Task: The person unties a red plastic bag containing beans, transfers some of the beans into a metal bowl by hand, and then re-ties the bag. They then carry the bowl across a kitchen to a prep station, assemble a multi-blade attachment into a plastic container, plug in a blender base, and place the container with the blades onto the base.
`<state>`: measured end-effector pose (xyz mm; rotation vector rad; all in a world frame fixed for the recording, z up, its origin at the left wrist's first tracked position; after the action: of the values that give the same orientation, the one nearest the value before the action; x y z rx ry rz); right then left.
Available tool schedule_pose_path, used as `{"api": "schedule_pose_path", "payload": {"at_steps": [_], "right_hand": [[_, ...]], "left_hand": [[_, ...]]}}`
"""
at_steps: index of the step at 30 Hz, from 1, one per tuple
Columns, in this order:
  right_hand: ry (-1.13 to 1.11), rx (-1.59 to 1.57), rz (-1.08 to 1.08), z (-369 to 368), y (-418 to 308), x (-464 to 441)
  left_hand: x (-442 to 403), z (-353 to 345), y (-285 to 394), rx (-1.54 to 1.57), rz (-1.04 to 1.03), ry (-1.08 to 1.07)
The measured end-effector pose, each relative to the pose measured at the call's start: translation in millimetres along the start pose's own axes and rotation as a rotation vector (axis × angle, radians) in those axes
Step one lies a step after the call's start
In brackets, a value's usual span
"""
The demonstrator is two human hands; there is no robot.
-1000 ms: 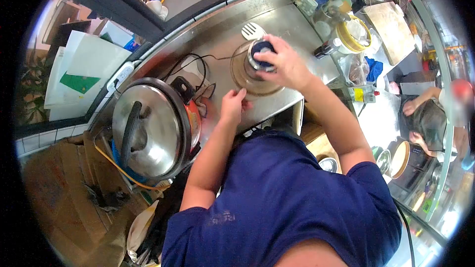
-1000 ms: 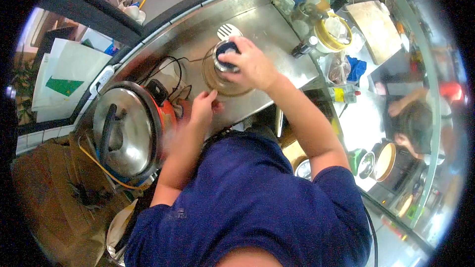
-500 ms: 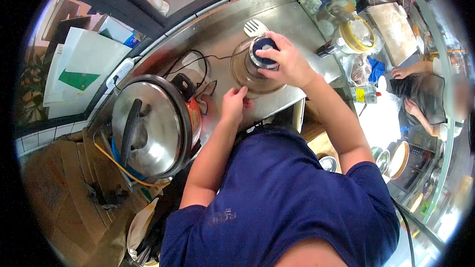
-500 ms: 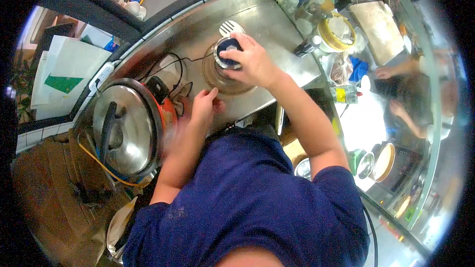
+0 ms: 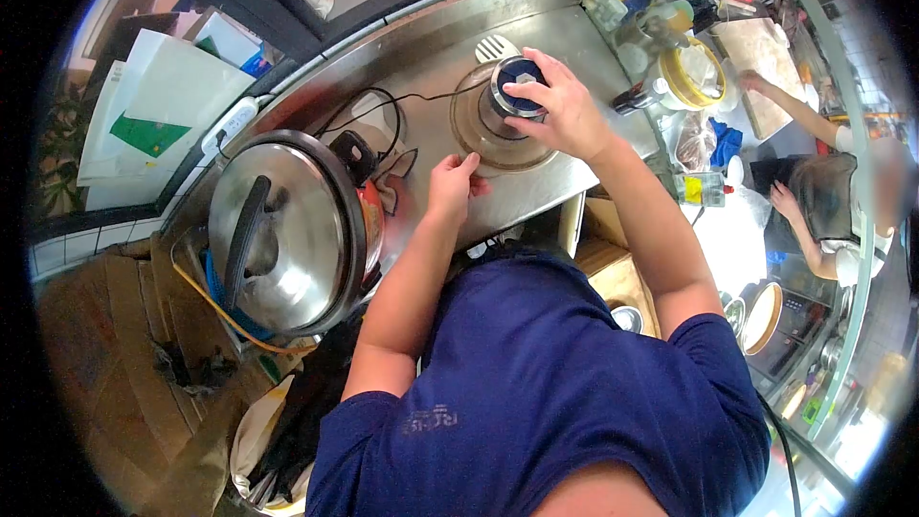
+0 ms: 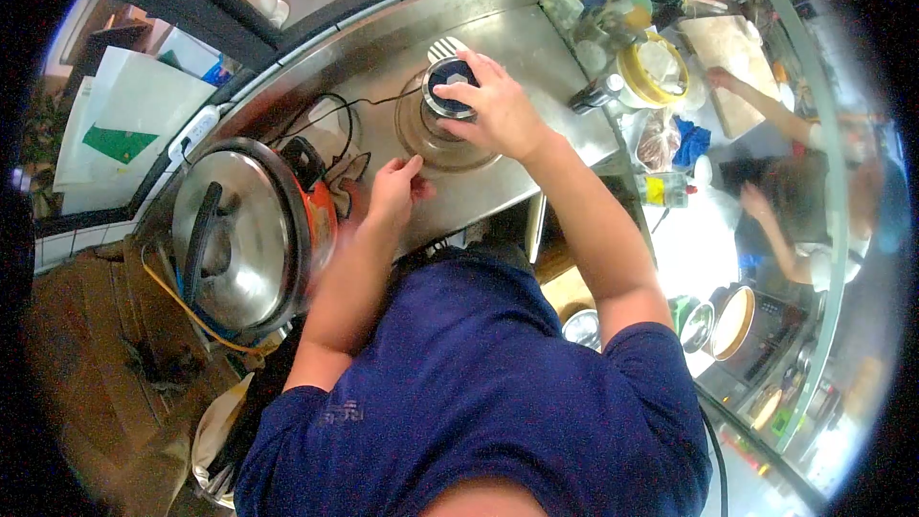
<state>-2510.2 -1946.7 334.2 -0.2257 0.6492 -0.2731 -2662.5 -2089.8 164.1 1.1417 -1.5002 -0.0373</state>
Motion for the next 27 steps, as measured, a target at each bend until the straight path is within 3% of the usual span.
{"api": "schedule_pose_path", "payload": {"at_steps": [27], "right_hand": [[-0.013,0.007,-0.017,0.3,-2.3,1.0]], "left_hand": [[3.4,-0.5,2.5,0.002,0.026,-0.037]]}}
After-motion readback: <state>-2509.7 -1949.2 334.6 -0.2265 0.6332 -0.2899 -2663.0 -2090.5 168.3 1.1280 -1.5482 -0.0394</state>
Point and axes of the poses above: each hand's wrist, its own x-axis away from the middle knuckle, its own z-axis out of the back of the hand, y = z × x, the point moved 3 cm from there along -x, towards the middle knuckle, and after that the axes turned 10 degrees about z, right-handed, at the moved point
